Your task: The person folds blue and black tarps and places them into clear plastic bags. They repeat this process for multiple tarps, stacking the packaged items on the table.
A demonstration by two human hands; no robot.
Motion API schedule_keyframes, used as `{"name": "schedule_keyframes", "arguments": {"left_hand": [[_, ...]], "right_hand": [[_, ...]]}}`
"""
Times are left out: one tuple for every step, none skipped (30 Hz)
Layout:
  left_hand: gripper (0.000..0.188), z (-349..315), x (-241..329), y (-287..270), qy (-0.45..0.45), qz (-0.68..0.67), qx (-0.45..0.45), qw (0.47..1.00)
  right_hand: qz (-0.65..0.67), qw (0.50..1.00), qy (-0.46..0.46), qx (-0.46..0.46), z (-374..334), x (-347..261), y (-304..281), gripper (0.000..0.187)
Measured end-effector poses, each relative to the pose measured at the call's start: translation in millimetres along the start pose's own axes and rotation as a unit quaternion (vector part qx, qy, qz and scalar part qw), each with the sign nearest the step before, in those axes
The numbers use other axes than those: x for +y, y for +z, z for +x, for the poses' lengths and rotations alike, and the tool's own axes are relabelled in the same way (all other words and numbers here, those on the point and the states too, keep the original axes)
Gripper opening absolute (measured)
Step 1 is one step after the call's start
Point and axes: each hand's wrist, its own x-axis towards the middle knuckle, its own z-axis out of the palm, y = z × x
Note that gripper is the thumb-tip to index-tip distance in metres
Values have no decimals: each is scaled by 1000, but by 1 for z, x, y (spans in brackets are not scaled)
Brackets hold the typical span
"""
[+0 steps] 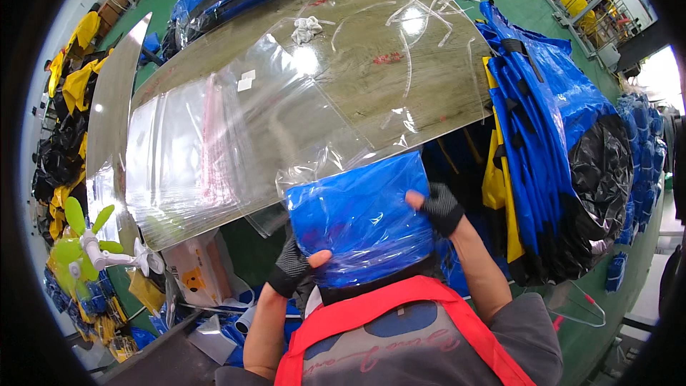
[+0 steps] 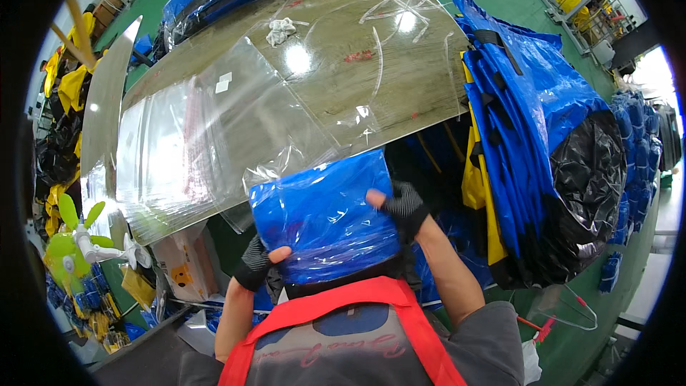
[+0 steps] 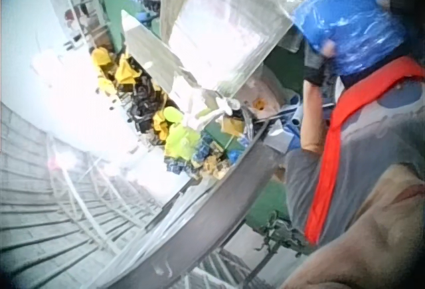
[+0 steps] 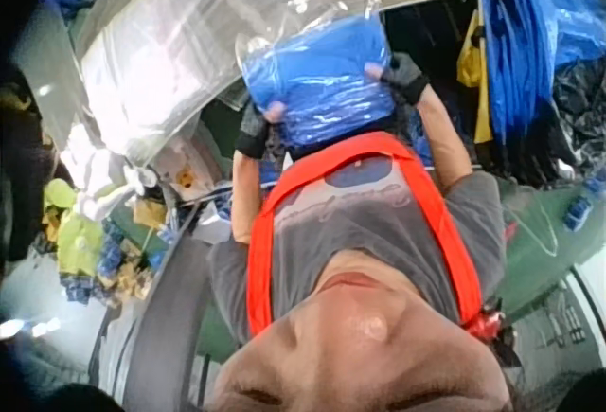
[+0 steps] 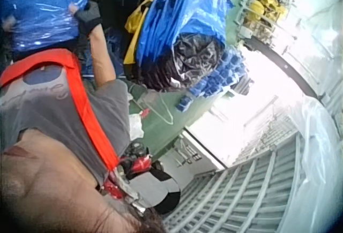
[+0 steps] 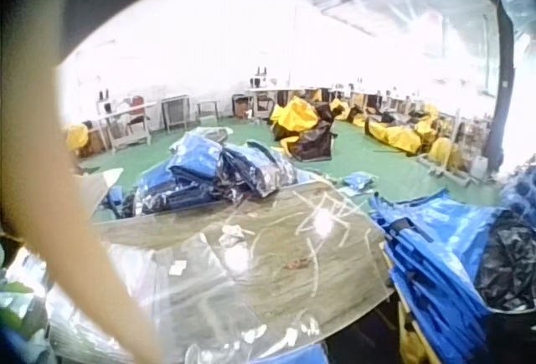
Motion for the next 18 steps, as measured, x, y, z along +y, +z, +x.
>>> {"name": "schedule_keyframes", "arguments": {"left_hand": [[74,2,6,-10,-5,-23,-8,1000],[69,12,14,-16,-33,-79,41,996],[67,20,20,-14,-47,-71,58,995],[66,26,21,-8,-61,-68,73,993],[65,29,20,-2,-75,-64,88,991],[63,31,17,4,-68,-63,72,993],[69,32,5,2,-45,-38,42,997],[70,27,-1,6,-31,-33,36,998],[71,22,-6,10,-19,-25,27,999],[78,17,-23,3,3,-3,32,999],[84,5,-37,-4,-12,-29,45,999],[87,-6,-65,-15,26,-33,54,998],[90,-13,-88,-23,65,-37,59,995],[89,-23,-95,-23,31,-54,73,995],[88,-34,-98,-21,-3,-70,88,994],[88,-41,-101,-21,-38,-86,102,990],[93,-44,-99,-21,-43,-76,45,995],[98,-47,-97,-21,-49,-67,-13,996]], "right_hand": [[-63,997,32,-37,-7,8,0,59],[-93,994,23,-51,-11,12,1,63],[-125,990,18,-66,-16,12,2,67],[-124,986,32,-105,-14,5,-3,70],[-122,981,45,-144,-8,-5,-9,72],[-53,988,27,-140,2,-8,-9,68],[41,997,16,-58,9,-13,-9,63],[64,997,40,-27,10,-16,-7,63],[91,994,64,7,10,-15,-6,62],[73,995,73,-12,10,5,-2,66],[58,996,58,-30,0,22,0,67],[50,996,68,-25,-10,35,6,72],[42,996,75,-17,-20,49,7,77],[56,997,50,-23,-33,62,8,81],[71,997,24,-31,-45,70,10,86],[22,998,-19,-57,-57,74,8,94],[-54,996,-42,-52,-68,78,6,95],[-129,988,-65,-47,-78,82,6,97]]}}
